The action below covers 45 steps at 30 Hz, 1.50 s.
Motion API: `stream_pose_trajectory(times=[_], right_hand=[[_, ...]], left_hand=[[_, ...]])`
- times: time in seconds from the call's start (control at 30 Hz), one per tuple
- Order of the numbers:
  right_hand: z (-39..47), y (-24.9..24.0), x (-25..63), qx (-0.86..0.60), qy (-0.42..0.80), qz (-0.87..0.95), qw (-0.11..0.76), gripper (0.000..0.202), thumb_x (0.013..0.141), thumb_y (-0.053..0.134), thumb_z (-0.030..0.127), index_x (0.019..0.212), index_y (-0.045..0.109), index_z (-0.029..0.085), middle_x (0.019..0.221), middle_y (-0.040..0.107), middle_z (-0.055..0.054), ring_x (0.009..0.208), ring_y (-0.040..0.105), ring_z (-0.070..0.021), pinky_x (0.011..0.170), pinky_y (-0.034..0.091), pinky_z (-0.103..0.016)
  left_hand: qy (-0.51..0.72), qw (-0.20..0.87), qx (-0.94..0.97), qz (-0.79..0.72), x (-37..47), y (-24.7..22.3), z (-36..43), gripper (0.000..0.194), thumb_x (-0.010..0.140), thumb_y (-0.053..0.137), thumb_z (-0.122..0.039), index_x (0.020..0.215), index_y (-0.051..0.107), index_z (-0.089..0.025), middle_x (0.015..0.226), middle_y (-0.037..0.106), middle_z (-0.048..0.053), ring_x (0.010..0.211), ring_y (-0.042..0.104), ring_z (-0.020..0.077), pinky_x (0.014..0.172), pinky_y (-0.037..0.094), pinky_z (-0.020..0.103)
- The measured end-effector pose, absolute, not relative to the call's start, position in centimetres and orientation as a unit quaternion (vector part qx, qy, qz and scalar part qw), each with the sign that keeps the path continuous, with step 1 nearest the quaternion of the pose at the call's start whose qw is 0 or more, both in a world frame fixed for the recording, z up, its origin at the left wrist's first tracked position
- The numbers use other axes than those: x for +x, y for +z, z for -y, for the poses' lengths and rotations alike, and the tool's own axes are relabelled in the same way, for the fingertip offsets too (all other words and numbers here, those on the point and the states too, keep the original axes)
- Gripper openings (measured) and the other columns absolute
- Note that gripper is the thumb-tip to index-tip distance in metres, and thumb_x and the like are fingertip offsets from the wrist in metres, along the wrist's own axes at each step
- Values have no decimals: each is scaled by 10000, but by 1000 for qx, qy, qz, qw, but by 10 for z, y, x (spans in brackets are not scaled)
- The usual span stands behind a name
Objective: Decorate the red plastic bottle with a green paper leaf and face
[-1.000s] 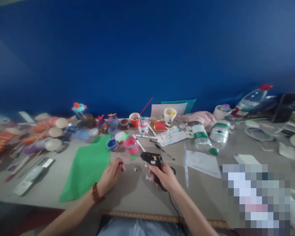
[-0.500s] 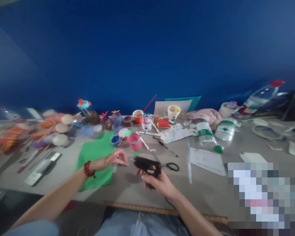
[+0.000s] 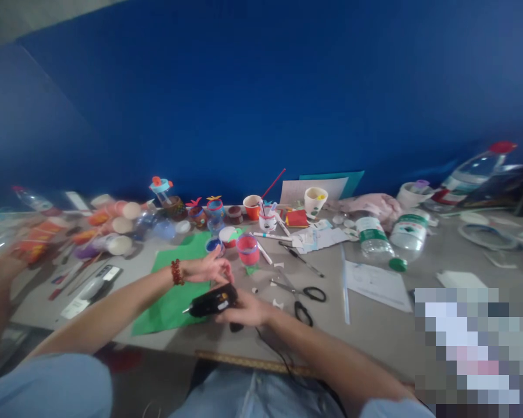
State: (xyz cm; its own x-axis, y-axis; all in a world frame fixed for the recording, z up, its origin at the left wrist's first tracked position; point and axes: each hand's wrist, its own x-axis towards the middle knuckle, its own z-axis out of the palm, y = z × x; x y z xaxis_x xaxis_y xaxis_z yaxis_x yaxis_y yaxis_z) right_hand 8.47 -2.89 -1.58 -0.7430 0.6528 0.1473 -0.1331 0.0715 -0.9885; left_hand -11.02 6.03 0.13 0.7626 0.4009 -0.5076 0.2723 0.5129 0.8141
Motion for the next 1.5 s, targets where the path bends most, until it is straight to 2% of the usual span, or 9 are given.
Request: stream_pose_trajectory(times=[0.3,0.43,0.5,0.67,0.83,0.97,1.03,1.3,1.5], right_hand=[[27,-20,67,-159,765,556,284,401,684,730,370,1019,696,152,1009,700,-71,898,650,-213,831,530,-357],[48,-4,136,-167,820,484,256,415,734,655,417,994,711,99,1102,674,-183,853,680,-260,528,560,-291],[55,6,185,-220,790,488,298,428,748,653,429,1016,709,100,1104,671,-198,823,681,-259,512,558,-295],[67,34,269,-424,654,478,405,328,840,602,398,977,715,123,682,672,-102,547,599,-165,441,489,-236],[72,33,249,-503,599,408,471,329,740,705,438,823,669,122,696,670,-89,474,565,-139,351,434,-213],[76,18,210,-481,639,352,486,330,720,710,435,807,636,126,668,666,-67,442,564,-131,331,408,-200],[76,14,196,-464,660,334,488,333,713,715,428,840,633,132,649,664,-53,446,564,-129,332,405,-191],[73,18,173,-440,651,334,520,321,703,720,380,899,640,139,668,657,-30,486,566,-123,366,436,-193],[71,20,170,-444,634,370,513,350,704,737,447,825,618,142,622,639,-18,437,550,-116,352,417,-202]], left_hand=[[32,799,491,-346,-110,1,-62,731,793,231,-820,911,535,-166,947,619,68,934,634,232,947,392,415],[70,805,489,-328,-111,0,-55,706,804,251,-803,896,523,-158,943,622,77,998,663,276,1035,330,457],[93,806,493,-313,-112,-2,-51,699,813,249,-792,905,517,-153,968,631,98,1019,668,303,1059,305,485],[177,779,526,-291,-112,-14,-38,659,826,324,-763,1019,500,-157,1031,634,126,1070,649,335,1056,319,526],[307,604,674,-295,-110,-9,-11,592,917,302,-647,1214,482,-168,1149,629,167,1141,591,299,1009,403,491],[371,277,818,-340,-103,11,21,194,947,482,-311,971,638,-198,1086,663,109,1100,583,253,988,422,448],[415,169,827,-339,-91,19,35,191,915,513,-171,1064,627,-210,1138,645,105,1115,572,235,989,429,437],[455,349,732,-367,-7,30,47,226,926,507,-212,1151,514,-192,1045,632,105,937,640,188,796,548,332],[466,78,822,-320,4,63,43,215,868,581,-151,1074,594,-211,1162,614,105,1118,549,242,988,425,451]])
